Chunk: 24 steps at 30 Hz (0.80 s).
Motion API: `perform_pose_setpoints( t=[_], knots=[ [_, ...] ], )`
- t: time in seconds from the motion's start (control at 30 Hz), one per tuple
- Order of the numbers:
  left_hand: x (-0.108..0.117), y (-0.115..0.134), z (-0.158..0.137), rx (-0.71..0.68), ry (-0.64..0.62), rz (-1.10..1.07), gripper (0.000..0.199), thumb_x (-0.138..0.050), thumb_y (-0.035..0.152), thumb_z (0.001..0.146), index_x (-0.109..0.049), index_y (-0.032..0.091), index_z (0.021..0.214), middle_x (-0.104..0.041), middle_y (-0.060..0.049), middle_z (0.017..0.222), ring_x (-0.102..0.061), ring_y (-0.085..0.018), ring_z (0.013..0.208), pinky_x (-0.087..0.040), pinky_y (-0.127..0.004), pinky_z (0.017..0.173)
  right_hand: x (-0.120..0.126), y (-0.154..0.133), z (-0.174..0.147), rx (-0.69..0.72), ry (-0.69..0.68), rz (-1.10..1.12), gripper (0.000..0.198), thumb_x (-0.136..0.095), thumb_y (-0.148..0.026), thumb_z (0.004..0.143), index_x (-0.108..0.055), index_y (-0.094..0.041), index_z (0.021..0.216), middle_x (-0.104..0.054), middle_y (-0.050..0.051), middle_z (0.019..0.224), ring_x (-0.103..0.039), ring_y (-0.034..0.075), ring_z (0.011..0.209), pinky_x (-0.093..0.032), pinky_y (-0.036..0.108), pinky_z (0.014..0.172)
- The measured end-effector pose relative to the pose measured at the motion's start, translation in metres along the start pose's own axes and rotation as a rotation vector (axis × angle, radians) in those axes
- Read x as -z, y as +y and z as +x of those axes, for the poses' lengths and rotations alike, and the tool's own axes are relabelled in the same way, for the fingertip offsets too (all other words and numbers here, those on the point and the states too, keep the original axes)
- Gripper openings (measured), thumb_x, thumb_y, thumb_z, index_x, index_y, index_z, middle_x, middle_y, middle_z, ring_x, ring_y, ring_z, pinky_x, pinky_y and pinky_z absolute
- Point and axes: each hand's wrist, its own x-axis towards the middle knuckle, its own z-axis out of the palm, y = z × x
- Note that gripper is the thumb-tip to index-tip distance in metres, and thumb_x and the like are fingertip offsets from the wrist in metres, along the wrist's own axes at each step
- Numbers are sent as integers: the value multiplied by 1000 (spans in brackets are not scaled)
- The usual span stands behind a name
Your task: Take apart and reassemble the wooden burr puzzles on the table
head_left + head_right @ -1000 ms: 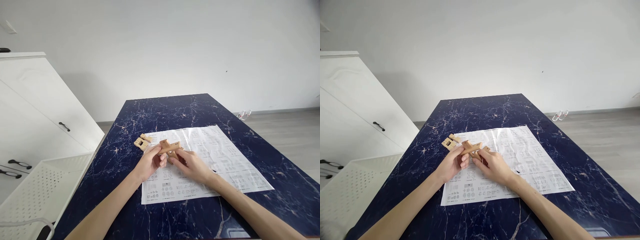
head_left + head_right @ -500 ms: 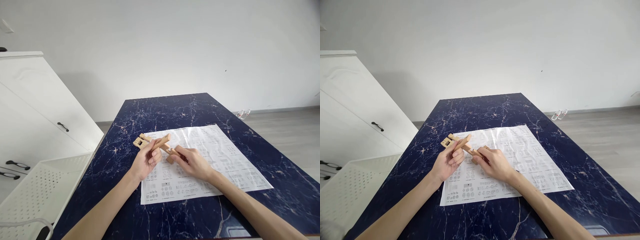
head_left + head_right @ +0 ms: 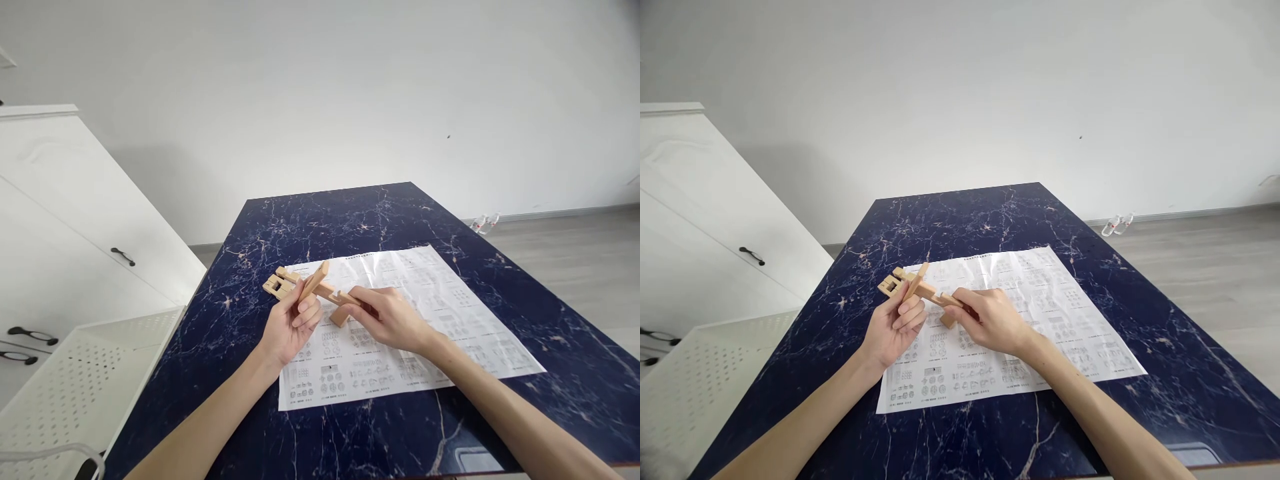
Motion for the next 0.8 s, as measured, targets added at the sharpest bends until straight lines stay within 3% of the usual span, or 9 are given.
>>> perform_pose_setpoints(
  t=[0.1,0.2,0.27,0.37,0.47,0.63,0.7,0.8],
  knots=[
    [0,5,0,-46,30,2,31,-45,22,111,-69,16,93,-39,6,55,-26,-6,41,-30,-16,41,1,2,-1,4,26,-85,42,-39,-50,108,-54,-24,78,-51,-3,56,-36,12,46,-26,29,51],
    [2,22,1,-223,36,5,29,-44,13,109,-69,17,94,-37,6,54,-27,-6,40,-30,-16,42,7,14,-6,-26,13,-116,41,-39,-50,108,-56,-24,82,-52,-2,59,-37,12,46,-26,29,51],
    [5,34,1,-301,34,103,26,-47,17,109,-70,16,96,-38,7,54,-27,-5,41,-29,-16,42,14,27,-12,-90,-40,-93,42,-40,-52,108,-55,-24,81,-51,-3,59,-38,13,47,-25,29,51],
    [6,36,3,-309,61,448,25,-59,37,106,-71,15,105,-42,7,57,-30,-6,42,-27,-19,42,28,41,-18,-210,-218,-23,48,-39,-58,108,-54,-24,78,-51,-2,61,-41,14,50,-27,30,51],
    [4,21,6,-392,94,790,34,-58,48,105,-69,17,113,-52,4,66,-38,-7,44,-28,-20,43,40,43,-22,-243,-283,43,52,-36,-61,108,-49,-24,73,-53,-1,64,-44,16,55,-33,31,56],
    [8,-1,8,-451,80,1406,25,-53,36,106,-68,18,116,-70,-4,83,-54,-13,54,-38,-24,55,56,32,-25,-231,-447,233,54,-39,-66,106,-49,-24,72,-50,-2,62,-42,15,55,-38,31,59],
    [13,-3,7,-460,108,1619,22,-52,32,106,-67,19,115,-70,-4,78,-59,-17,59,-37,-25,59,59,31,-24,-261,-532,276,56,-41,-69,104,-51,-24,71,-47,-4,57,-40,14,50,-37,30,55],
    [17,-3,7,-448,169,1752,16,-58,34,103,-65,20,106,-61,-1,66,-58,-20,58,-32,-25,59,57,33,-16,-340,-549,223,57,-43,-68,103,-54,-23,71,-47,-4,52,-40,13,46,-37,29,52]
  ],
)
